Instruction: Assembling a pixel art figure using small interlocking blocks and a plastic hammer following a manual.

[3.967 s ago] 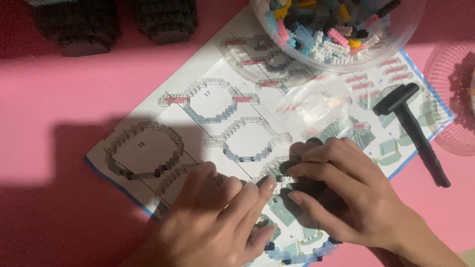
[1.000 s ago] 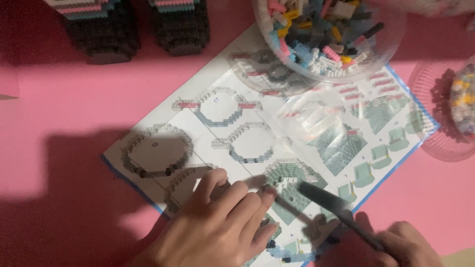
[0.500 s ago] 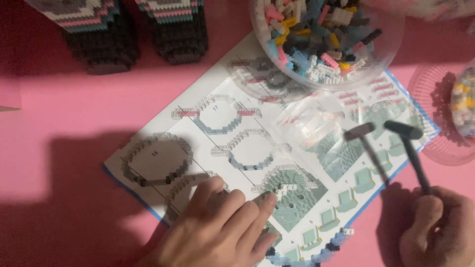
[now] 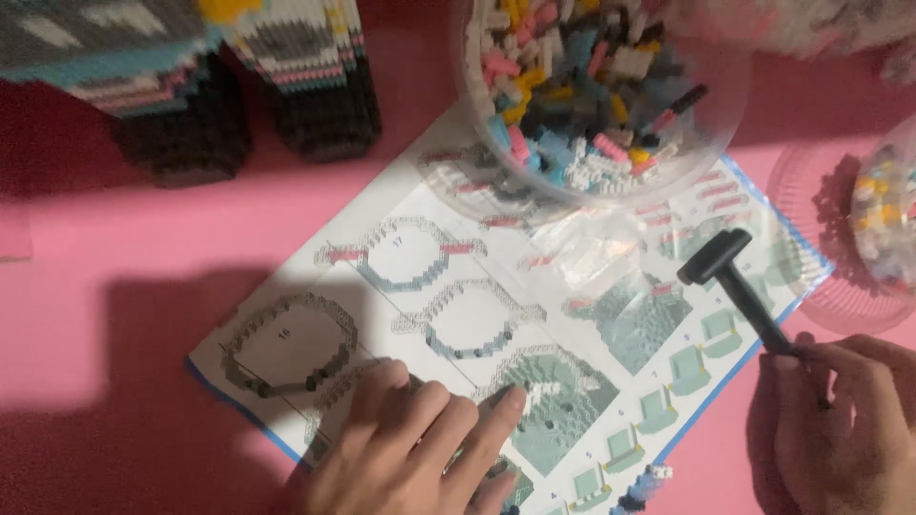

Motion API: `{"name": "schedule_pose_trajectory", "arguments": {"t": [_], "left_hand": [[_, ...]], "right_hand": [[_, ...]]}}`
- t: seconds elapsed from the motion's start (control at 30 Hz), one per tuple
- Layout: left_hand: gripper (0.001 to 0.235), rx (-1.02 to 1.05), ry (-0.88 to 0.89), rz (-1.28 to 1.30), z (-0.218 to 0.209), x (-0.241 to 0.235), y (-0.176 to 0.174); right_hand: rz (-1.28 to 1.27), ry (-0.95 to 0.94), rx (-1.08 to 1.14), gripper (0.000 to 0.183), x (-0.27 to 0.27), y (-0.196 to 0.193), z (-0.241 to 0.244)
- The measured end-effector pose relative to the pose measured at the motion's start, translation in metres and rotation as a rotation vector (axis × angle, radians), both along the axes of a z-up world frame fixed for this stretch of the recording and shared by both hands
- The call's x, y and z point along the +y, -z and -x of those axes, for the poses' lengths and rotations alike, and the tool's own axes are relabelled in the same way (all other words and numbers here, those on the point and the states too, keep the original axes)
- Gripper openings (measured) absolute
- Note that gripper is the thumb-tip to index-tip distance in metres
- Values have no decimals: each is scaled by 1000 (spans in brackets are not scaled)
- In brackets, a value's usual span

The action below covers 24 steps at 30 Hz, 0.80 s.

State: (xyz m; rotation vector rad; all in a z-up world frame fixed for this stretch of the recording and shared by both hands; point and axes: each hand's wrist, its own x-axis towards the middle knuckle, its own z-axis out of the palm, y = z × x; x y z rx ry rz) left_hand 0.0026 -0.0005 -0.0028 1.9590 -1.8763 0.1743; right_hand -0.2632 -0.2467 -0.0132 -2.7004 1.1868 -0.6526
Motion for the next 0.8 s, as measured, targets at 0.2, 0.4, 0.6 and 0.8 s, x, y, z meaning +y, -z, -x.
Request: {"name": "schedule_pose_trajectory", "arguments": {"t": [0.2, 0.4, 0.6, 0.8], "left_hand": [[43, -7, 4, 73, -3, -4, -4], [40, -50, 8, 119, -4, -3, -12], [40, -52, 9, 149, -5, 1, -12], [43, -7, -30, 139, 2, 5, -6]], "right_hand": [[25, -259, -33, 17, -27, -44, -42], [132, -781, -19, 14, -47, -115, -168], [193, -824, 460, 13, -63, -140, -227], [93, -813, 611, 19, -69, -126, -242]]}}
